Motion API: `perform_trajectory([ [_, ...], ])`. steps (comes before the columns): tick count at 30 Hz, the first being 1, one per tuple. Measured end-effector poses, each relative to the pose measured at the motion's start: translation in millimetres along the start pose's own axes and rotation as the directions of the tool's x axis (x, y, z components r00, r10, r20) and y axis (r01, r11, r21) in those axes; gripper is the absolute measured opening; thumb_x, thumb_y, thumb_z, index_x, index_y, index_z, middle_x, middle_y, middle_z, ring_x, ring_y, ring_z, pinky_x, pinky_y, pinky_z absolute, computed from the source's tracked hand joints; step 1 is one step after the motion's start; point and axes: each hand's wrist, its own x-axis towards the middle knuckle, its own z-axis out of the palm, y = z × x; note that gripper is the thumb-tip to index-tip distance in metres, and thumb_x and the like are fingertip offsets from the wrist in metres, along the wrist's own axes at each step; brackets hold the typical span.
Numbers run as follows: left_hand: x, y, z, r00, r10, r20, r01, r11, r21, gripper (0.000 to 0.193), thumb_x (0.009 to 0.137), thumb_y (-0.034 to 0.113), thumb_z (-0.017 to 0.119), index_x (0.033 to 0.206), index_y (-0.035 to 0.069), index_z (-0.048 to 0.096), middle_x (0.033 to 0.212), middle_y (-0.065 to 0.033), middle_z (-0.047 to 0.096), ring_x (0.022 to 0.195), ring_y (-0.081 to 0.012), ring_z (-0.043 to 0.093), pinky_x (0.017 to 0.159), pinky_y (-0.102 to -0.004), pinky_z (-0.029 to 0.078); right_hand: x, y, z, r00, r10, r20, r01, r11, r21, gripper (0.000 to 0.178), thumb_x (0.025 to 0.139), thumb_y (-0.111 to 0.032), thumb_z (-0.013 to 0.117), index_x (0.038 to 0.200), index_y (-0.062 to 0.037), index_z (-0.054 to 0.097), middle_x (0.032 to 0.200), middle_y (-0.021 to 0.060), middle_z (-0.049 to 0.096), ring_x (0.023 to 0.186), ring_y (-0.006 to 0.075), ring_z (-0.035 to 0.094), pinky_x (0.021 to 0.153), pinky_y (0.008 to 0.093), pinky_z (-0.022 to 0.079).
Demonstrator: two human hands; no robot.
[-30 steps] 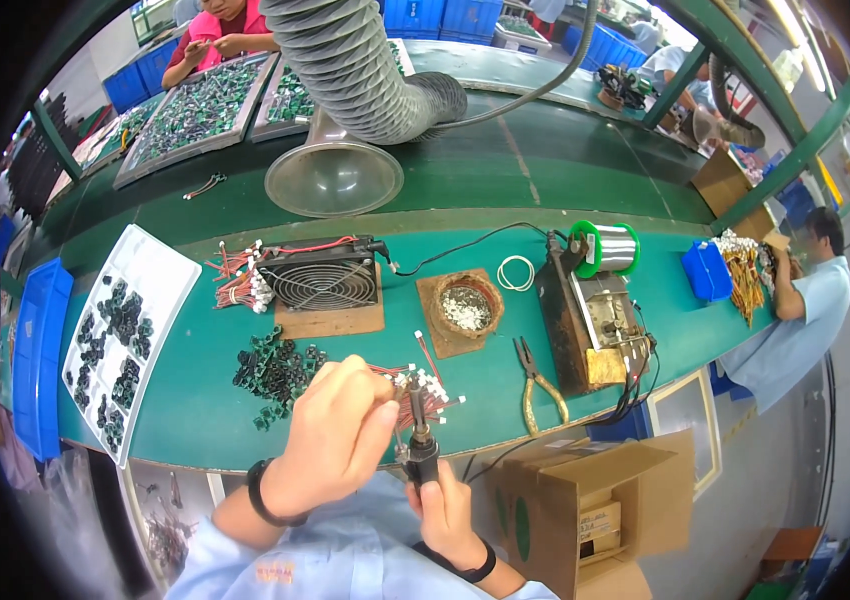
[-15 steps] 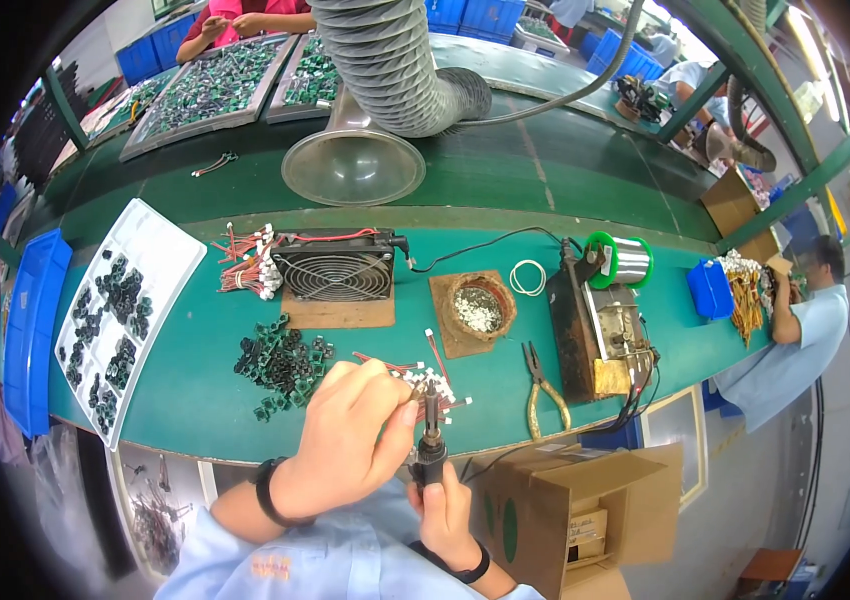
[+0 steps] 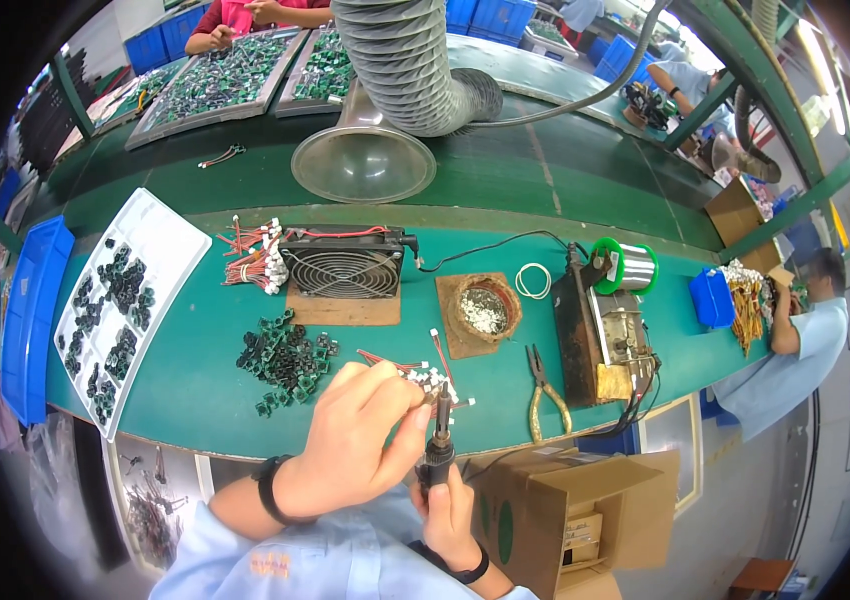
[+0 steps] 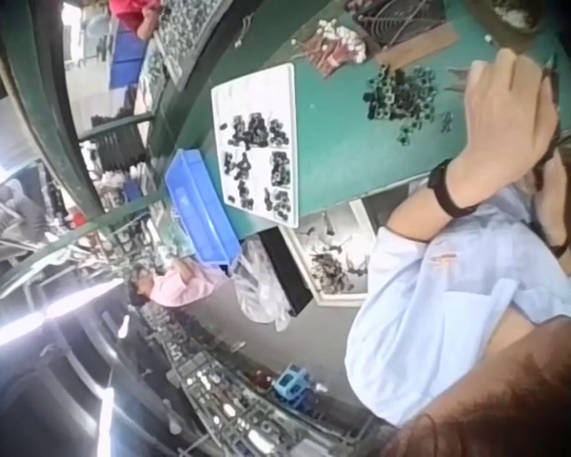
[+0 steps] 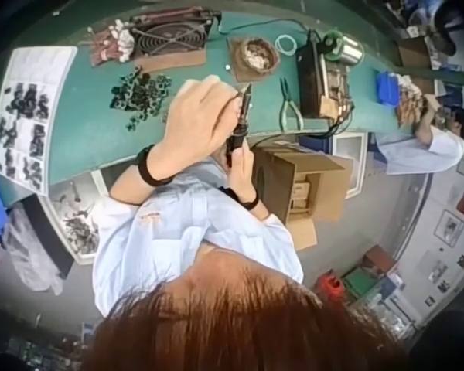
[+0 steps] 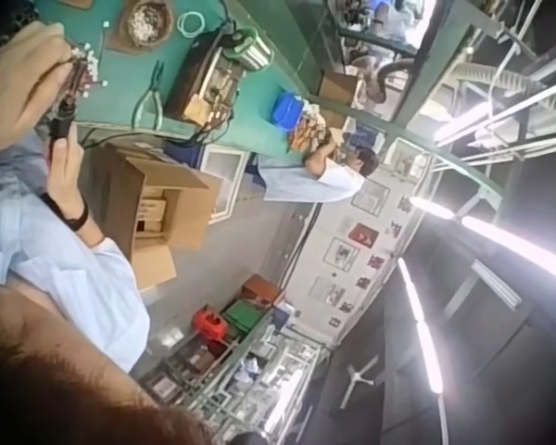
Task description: Soldering small electronic components onto wires at a factory assembly line.
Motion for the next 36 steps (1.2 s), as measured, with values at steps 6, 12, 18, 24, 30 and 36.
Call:
perform_trajectory([
  [6,-10.7,7.1,-5.4,1.000,0.000,0.001,0.000,0.996,0.087,0.011,0.070,0.007,0.063,0.074,0.004,0.053,0.066,-0.0073,0.048,0.056,-0.0248,0.044,0.054,-0.0338,0.034,1.2,1.8,-6.0,0.999,-0.032,0.021,0.031,0.999,0.023,0.045,0.095,-0.037,0.032,0.101,0.0044,0.048,0.055,-0.0003,0.046,0.046,0.0058,0.039,0.043,0.0214,0.029],
  [12,-37.2,14.8,8.9,0.995,0.021,0.097,-0.037,0.986,0.163,0.015,0.067,0.009,0.065,0.064,0.007,0.050,0.059,-0.0048,0.043,0.051,-0.0227,0.044,0.051,-0.0329,0.033,1.4,5.0,-4.8,0.997,-0.030,-0.067,0.031,0.999,0.014,0.042,0.094,-0.035,0.035,0.100,0.0045,0.050,0.056,-0.0003,0.046,0.047,0.0057,0.040,0.043,0.0216,0.030],
  [18,-36.8,14.6,11.9,0.998,-0.002,0.055,-0.007,0.986,0.166,0.016,0.066,0.008,0.066,0.065,0.006,0.051,0.060,-0.0052,0.043,0.052,-0.0226,0.045,0.051,-0.0327,0.035,2.7,7.7,-6.6,0.992,-0.103,-0.075,0.099,0.993,-0.060,0.037,0.094,-0.031,0.037,0.098,0.0042,0.050,0.056,0.0005,0.047,0.047,0.0071,0.043,0.043,0.0224,0.032],
  [24,-37.7,12.1,14.9,0.999,0.006,0.040,-0.015,0.975,0.221,0.015,0.071,0.012,0.064,0.067,0.007,0.050,0.063,-0.0043,0.041,0.054,-0.0193,0.045,0.055,-0.0302,0.035,4.0,-2.6,-1.8,0.987,-0.109,-0.118,0.088,0.981,-0.172,0.031,0.093,-0.026,0.039,0.096,0.0026,0.050,0.056,0.0019,0.048,0.047,0.0087,0.046,0.044,0.0245,0.036],
  [30,-37.6,7.6,18.6,0.998,0.000,0.055,-0.011,0.980,0.200,0.012,0.072,0.009,0.063,0.072,0.006,0.051,0.065,-0.0047,0.043,0.056,-0.0210,0.046,0.056,-0.0320,0.036,3.8,-7.0,-2.8,0.993,-0.063,-0.100,0.039,0.973,-0.227,0.030,0.094,-0.026,0.039,0.097,0.0016,0.049,0.057,0.0028,0.050,0.049,0.0092,0.047,0.045,0.0253,0.037],
  [36,-40.9,8.8,16.9,0.994,-0.049,0.095,0.042,0.996,0.076,0.013,0.076,0.009,0.062,0.083,0.002,0.054,0.074,-0.0088,0.050,0.062,-0.0230,0.050,0.059,-0.0349,0.039,1.2,-8.2,-12.4,1.000,-0.010,-0.019,0.010,1.000,-0.021,0.031,0.095,-0.027,0.038,0.105,0.0011,0.048,0.064,0.0041,0.054,0.053,0.0100,0.051,0.049,0.0245,0.040],
])
